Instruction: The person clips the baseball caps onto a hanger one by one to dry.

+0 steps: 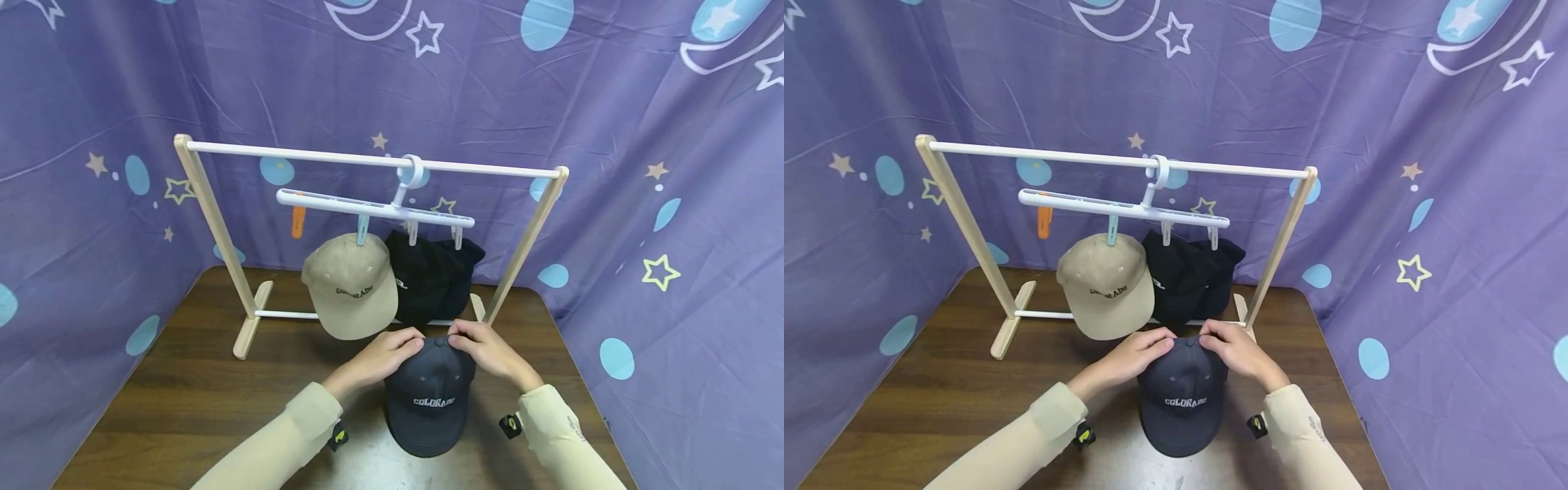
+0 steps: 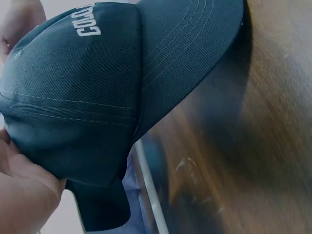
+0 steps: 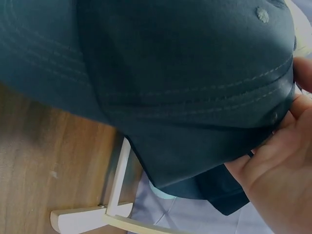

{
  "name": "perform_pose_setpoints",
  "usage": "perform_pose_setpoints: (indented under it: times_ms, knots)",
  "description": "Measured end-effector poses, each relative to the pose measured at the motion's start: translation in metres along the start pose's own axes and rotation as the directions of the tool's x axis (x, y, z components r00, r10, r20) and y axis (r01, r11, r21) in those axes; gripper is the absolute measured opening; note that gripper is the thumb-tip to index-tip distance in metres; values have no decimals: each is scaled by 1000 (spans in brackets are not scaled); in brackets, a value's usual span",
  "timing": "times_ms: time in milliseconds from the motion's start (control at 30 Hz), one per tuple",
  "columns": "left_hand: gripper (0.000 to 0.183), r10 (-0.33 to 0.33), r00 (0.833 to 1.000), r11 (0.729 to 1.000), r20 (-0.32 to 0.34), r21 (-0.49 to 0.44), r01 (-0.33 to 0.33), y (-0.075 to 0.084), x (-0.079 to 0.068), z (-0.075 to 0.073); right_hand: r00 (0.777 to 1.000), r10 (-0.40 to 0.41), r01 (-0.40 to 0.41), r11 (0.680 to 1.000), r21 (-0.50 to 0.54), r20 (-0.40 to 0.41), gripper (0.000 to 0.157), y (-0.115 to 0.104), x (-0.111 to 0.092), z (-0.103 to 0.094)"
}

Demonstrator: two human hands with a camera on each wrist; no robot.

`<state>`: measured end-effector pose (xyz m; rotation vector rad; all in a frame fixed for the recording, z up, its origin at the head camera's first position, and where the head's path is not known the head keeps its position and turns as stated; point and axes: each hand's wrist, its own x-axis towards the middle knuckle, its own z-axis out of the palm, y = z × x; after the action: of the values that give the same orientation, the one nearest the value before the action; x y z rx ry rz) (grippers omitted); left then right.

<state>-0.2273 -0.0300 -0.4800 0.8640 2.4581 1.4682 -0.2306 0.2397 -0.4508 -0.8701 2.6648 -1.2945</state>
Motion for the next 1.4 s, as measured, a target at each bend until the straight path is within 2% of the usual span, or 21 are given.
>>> perform_pose_setpoints:
  times_ms: [400,667,933,1200,1400]
  knots:
    - [26,37,998,999,43,10,-37,7,-8,-21,999,-27,30,998,-49,44,15,-19,7,5]
    - [21,117,992,987,43,104,-120,15,-17,-37,993,-73,79,995,-65,93,13,-28,9,10]
    - [20,147,989,967,7,207,-145,13,-34,-59,981,-141,152,985,-83,132,14,-41,21,19]
    - [18,126,991,949,-52,298,-105,15,-47,-79,975,-177,188,979,-79,133,15,-52,33,32]
    - [19,145,986,940,-79,321,-113,17,-55,-91,974,-183,193,979,-67,135,18,-58,40,39]
